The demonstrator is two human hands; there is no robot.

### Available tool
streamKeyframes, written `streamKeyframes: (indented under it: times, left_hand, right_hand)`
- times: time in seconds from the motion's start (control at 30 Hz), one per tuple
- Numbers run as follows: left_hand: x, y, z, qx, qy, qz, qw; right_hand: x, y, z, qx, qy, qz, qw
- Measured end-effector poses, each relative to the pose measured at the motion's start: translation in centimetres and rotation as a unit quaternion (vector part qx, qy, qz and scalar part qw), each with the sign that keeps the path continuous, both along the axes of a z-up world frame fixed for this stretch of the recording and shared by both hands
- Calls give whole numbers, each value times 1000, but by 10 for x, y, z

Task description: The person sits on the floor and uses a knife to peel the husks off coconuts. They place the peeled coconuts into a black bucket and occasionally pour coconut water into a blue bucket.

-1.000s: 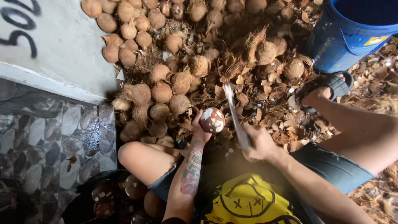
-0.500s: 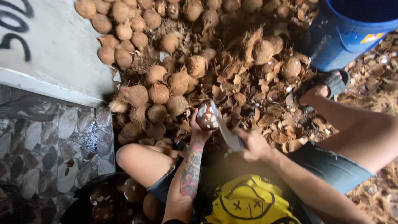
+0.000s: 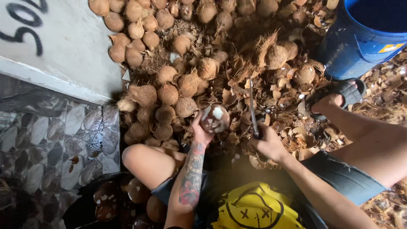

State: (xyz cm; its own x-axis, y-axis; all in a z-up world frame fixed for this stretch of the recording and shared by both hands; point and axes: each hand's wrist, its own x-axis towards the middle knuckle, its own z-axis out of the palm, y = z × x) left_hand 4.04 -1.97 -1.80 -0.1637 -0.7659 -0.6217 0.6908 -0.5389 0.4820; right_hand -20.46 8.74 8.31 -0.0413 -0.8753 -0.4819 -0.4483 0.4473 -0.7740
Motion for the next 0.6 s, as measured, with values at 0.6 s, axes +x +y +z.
streamKeyframes:
  times: [0.6]
  left_hand:
    - [-21,5,-13,73,11,90,993]
  right_hand:
    - [24,10,-72,-384,47,177,905]
